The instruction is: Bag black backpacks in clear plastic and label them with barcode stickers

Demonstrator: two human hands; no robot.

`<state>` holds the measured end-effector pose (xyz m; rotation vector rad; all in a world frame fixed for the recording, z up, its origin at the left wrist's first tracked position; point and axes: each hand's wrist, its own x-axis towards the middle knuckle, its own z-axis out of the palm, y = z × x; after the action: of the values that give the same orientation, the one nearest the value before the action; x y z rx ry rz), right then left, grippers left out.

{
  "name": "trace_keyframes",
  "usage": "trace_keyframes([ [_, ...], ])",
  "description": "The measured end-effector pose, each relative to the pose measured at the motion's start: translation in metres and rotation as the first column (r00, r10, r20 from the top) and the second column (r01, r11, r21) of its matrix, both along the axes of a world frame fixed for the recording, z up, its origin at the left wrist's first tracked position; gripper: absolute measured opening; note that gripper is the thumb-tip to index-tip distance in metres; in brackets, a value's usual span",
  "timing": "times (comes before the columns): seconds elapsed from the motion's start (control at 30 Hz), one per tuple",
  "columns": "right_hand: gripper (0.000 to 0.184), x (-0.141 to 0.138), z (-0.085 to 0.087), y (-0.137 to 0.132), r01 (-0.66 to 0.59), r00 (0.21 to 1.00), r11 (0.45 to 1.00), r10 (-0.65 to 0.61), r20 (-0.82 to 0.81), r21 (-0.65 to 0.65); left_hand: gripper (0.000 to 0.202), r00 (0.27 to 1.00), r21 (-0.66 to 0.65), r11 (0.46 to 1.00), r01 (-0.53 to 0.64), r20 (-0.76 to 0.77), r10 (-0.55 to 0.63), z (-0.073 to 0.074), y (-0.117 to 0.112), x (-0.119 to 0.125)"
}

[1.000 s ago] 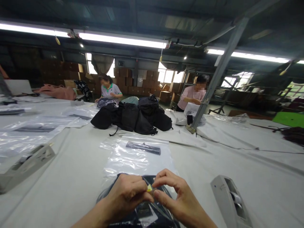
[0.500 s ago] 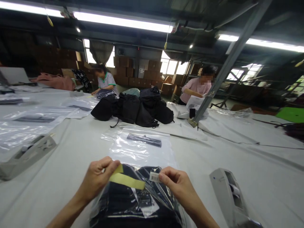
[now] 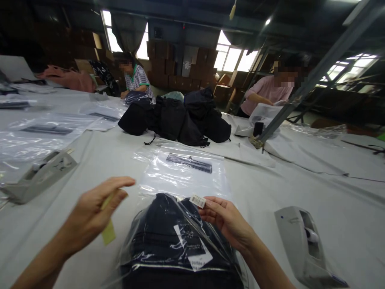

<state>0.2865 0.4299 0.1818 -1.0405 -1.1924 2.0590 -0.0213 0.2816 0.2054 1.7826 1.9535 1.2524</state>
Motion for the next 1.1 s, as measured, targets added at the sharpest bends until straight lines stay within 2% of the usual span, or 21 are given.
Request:
trace_keyframes([
  [0.03,0.030,-0.005,-0.005,0.002,-0.015,1.000,0.999,0.015,-0.001,-0.052,0.035,0.983,-0.084,0.980,0.181,-0.002,-0.181,-0.002,0.013,0.015],
  [0.07,0.029,-0.008,-0.012,0.003,-0.023,1.000,0.995,0.024,0.009,-0.098,0.038,0.931,-0.194,0.913,0.360,0.005,-0.366,-0.005,0.026,0.030],
  [0.1,0.029,-0.009,-0.020,0.004,-0.023,0.999,0.991,0.028,0.031,-0.135,0.041,0.849,-0.300,0.805,0.511,0.033,-0.527,-0.008,0.037,0.043],
  [0.13,0.028,-0.009,-0.029,0.005,-0.011,0.998,0.987,0.021,0.059,-0.160,0.043,0.759,-0.394,0.682,0.615,0.063,-0.648,-0.012,0.045,0.053],
  [0.17,0.028,-0.007,-0.038,0.006,0.007,0.996,0.985,0.009,0.088,-0.175,0.045,0.679,-0.477,0.566,0.673,0.092,-0.729,-0.016,0.051,0.061],
  [0.2,0.028,-0.005,-0.046,0.006,0.026,0.994,0.983,-0.005,0.111,-0.184,0.047,0.617,-0.536,0.474,0.699,0.118,-0.778,-0.020,0.054,0.066],
  [0.23,0.028,-0.002,-0.053,0.005,0.041,0.992,0.980,-0.016,0.127,-0.192,0.048,0.576,-0.575,0.410,0.708,0.136,-0.806,-0.023,0.056,0.069],
  [0.27,0.029,0.000,-0.058,0.005,0.051,0.990,0.979,-0.024,0.137,-0.198,0.049,0.557,-0.597,0.375,0.709,0.147,-0.817,-0.026,0.056,0.069],
  [0.33,0.031,0.003,-0.061,0.003,0.041,0.987,0.980,-0.010,0.159,-0.193,0.052,0.555,-0.617,0.356,0.702,0.161,-0.816,-0.029,0.054,0.066],
  [0.47,0.030,-0.007,-0.049,0.005,-0.060,0.971,0.986,0.094,0.220,-0.156,0.052,0.560,-0.630,0.347,0.694,0.170,-0.811,-0.030,0.053,0.061],
  [0.6,0.028,-0.022,-0.043,0.009,-0.123,0.941,0.972,0.178,0.288,-0.200,0.053,0.553,-0.628,0.335,0.703,0.187,-0.812,-0.031,0.055,0.061],
  [0.73,0.025,-0.027,-0.048,0.011,-0.089,0.902,0.969,0.177,0.395,-0.232,0.053,0.562,-0.612,0.346,0.711,0.198,-0.803,-0.034,0.054,0.060],
  [0.9,0.026,-0.028,-0.053,0.008,-0.067,0.876,0.969,0.171,0.451,-0.237,0.052,0.565,-0.599,0.365,0.713,0.182,-0.805,-0.039,0.053,0.058],
  [1.0,0.025,-0.028,-0.056,0.006,-0.064,0.862,0.976,0.159,0.482,-0.208,0.052,0.583,-0.585,0.394,0.709,0.171,-0.794,-0.043,0.051,0.057],
  [1.1,0.022,-0.029,-0.060,0.004,-0.082,0.840,0.985,0.151,0.521,-0.153,0.053,0.590,-0.586,0.401,0.704,0.168,-0.790,-0.044,0.050,0.056],
])
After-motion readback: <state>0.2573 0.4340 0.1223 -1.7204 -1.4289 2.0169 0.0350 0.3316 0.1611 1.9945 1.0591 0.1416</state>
